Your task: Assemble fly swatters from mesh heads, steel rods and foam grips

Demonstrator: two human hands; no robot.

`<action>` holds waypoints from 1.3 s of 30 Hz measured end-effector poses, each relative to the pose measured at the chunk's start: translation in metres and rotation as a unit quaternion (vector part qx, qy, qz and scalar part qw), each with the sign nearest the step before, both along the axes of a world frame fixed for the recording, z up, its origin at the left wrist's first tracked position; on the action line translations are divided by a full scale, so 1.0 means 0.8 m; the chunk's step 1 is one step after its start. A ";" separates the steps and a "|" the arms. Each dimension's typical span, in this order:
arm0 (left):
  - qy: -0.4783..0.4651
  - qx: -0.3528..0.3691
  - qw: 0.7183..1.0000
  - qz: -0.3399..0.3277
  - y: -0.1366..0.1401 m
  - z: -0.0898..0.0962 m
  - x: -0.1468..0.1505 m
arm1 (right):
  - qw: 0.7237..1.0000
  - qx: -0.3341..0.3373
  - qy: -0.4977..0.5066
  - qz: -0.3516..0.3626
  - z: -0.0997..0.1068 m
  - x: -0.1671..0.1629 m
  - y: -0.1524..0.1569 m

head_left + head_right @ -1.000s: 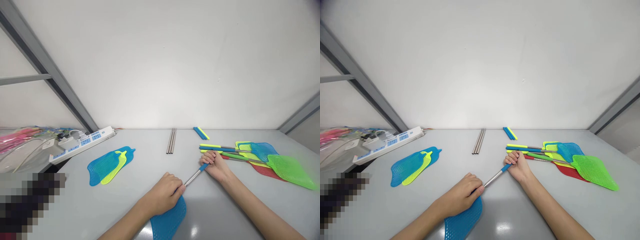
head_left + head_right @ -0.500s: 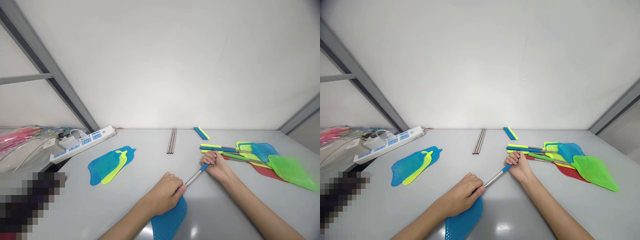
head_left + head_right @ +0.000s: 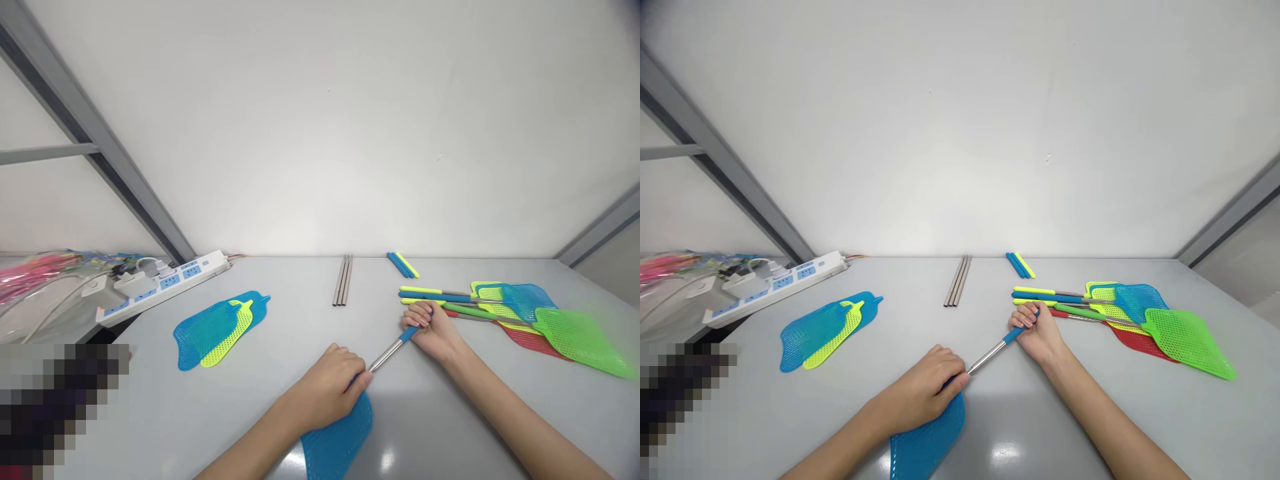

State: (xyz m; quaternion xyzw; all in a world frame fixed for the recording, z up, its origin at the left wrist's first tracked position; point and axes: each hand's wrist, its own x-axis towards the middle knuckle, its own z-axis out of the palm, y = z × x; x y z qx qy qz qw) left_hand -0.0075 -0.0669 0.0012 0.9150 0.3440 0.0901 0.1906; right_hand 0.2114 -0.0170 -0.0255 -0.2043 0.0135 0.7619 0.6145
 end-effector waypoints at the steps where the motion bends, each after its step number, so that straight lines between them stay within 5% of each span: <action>1: 0.001 0.001 1.000 -0.001 0.000 0.000 0.000 | 1.000 -0.001 -0.001 0.001 0.000 0.000 0.000; 39: -0.024 -0.010 1.000 0.003 0.002 -0.003 0.000 | 0.997 -0.014 -0.063 -0.039 -0.004 -0.010 0.001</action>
